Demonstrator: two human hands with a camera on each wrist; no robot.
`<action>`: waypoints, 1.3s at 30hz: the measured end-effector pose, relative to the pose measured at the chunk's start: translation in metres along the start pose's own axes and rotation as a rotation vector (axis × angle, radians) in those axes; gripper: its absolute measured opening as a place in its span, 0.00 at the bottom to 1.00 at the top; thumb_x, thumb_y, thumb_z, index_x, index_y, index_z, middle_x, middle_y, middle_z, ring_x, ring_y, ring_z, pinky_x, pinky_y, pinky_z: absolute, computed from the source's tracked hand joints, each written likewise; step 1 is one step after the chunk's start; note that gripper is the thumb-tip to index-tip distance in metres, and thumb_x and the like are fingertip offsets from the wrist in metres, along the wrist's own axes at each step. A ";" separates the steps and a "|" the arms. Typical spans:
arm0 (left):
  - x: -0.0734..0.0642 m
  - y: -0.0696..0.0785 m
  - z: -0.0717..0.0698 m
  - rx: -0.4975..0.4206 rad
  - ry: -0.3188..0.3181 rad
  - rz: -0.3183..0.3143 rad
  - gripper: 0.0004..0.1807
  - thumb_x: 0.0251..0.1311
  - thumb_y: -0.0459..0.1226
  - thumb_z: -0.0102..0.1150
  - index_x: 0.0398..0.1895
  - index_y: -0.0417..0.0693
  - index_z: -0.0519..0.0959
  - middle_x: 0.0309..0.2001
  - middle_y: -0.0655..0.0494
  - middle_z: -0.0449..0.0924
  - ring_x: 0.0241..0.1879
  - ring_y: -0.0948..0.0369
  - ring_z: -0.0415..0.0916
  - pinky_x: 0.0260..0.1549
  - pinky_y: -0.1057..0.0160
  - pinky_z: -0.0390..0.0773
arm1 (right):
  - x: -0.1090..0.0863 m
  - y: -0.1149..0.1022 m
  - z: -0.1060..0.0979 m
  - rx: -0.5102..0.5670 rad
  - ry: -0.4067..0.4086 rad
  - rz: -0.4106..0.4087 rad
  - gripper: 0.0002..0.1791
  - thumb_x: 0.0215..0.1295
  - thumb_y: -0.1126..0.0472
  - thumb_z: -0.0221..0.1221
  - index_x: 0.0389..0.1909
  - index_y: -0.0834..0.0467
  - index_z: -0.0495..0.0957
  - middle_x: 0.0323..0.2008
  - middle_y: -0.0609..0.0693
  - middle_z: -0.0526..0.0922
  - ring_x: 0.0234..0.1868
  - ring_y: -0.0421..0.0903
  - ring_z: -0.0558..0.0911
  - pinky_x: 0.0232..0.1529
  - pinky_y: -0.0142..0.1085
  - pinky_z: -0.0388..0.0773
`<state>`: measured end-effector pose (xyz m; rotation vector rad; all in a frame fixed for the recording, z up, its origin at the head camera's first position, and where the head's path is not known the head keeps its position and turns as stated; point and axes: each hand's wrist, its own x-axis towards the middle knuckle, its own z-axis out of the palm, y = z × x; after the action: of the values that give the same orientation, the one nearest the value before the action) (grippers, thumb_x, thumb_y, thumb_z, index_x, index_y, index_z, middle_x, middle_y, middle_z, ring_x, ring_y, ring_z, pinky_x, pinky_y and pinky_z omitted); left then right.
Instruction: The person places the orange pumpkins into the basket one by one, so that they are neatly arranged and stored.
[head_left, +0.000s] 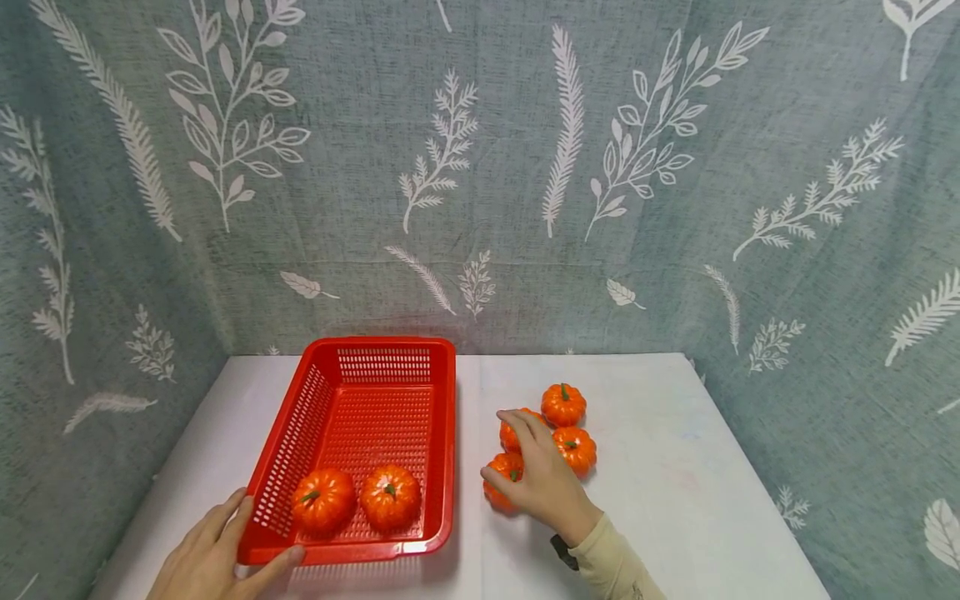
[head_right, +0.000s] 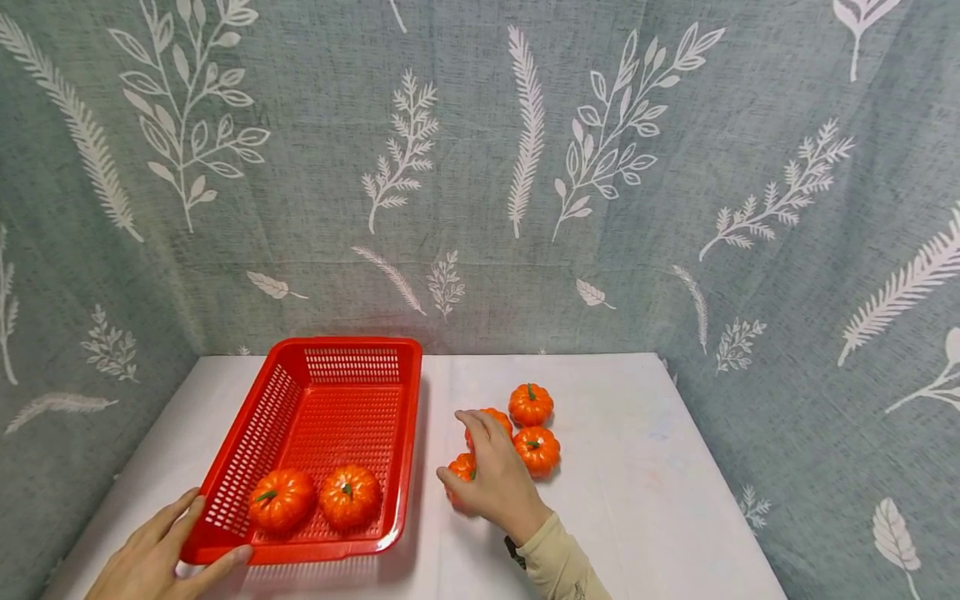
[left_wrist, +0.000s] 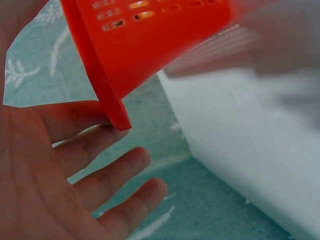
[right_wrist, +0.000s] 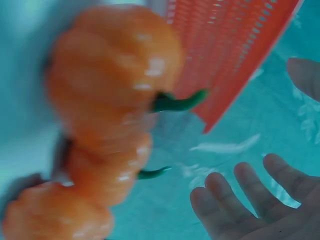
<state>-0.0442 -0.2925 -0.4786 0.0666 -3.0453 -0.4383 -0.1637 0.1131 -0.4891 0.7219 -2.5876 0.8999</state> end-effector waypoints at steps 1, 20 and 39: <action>0.000 0.000 0.000 0.002 -0.004 -0.004 0.59 0.55 0.70 0.61 0.66 0.24 0.67 0.64 0.25 0.66 0.58 0.30 0.69 0.50 0.30 0.73 | -0.003 0.004 0.001 -0.005 -0.002 0.008 0.42 0.55 0.47 0.74 0.69 0.56 0.70 0.65 0.49 0.73 0.63 0.47 0.74 0.63 0.46 0.75; 0.000 0.000 0.000 -0.007 0.020 0.017 0.57 0.54 0.69 0.63 0.65 0.24 0.69 0.63 0.25 0.68 0.57 0.31 0.70 0.49 0.30 0.73 | -0.038 0.034 0.016 -0.092 -0.064 0.027 0.44 0.48 0.48 0.79 0.63 0.63 0.75 0.55 0.56 0.78 0.56 0.51 0.79 0.59 0.46 0.79; -0.003 0.000 0.002 -0.014 0.045 0.020 0.57 0.53 0.69 0.64 0.66 0.25 0.69 0.63 0.28 0.69 0.56 0.33 0.72 0.48 0.31 0.74 | -0.040 0.030 0.019 -0.056 -0.085 0.025 0.42 0.48 0.51 0.80 0.63 0.63 0.75 0.57 0.54 0.77 0.57 0.50 0.79 0.59 0.47 0.78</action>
<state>-0.0415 -0.2915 -0.4805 0.0443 -2.9954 -0.4506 -0.1496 0.1354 -0.5356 0.7294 -2.6900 0.8171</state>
